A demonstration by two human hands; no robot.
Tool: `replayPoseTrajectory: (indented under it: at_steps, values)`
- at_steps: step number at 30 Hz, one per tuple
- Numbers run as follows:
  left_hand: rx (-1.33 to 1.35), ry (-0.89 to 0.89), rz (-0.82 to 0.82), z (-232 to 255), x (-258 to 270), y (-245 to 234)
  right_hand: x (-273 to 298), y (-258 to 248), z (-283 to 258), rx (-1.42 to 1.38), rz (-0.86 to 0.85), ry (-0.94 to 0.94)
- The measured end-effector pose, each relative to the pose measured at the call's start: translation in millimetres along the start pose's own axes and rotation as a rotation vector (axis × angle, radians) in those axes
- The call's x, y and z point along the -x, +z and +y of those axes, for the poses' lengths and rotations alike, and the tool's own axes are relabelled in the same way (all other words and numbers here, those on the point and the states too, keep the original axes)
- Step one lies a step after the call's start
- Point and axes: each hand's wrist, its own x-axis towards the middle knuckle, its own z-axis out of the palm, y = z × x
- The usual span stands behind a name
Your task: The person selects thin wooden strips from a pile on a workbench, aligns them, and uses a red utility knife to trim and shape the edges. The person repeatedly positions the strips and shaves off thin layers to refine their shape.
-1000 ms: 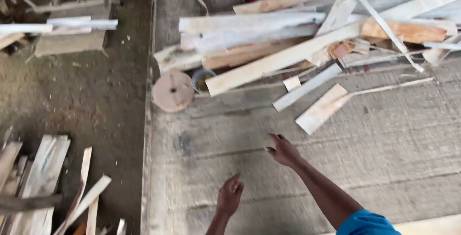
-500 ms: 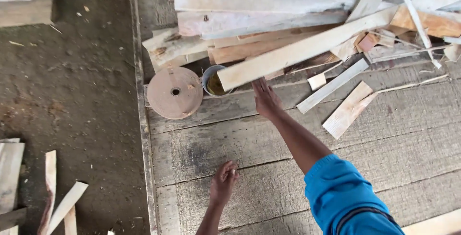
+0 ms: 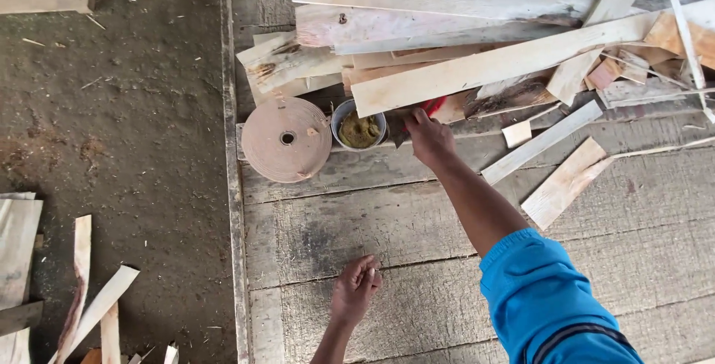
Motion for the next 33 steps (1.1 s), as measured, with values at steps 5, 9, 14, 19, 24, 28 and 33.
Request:
replayPoseTrajectory:
  at_steps: [5, 9, 14, 19, 24, 28, 33]
  values:
    - [0.045, 0.107, 0.069, -31, -1, 10, 15, 39, 33, 0.257, 0.219, -0.182]
    - [0.022, 0.045, 0.054, -26, -2, 11, 27, 58, 45, 0.186, 0.389, -0.195]
    - [0.015, -0.055, 0.053, -41, -5, 13, 42, -26, 7, -1.158, 0.359, 0.430]
    - [-0.010, -0.081, 0.031, -42, -7, 11, 1, -27, -1, -1.770, 0.346, 0.749]
    - [0.045, -0.005, 0.044, -52, -9, 9, -27, -3, 6, -2.183, 0.338, 0.755]
    - [0.112, -0.051, 0.021, -48, -8, 7, -25, -8, 3, -2.326, 0.403, 0.752]
    - [0.114, -0.142, 0.018, -24, -7, 8, 15, -17, 1, -2.279, 0.460, 0.756]
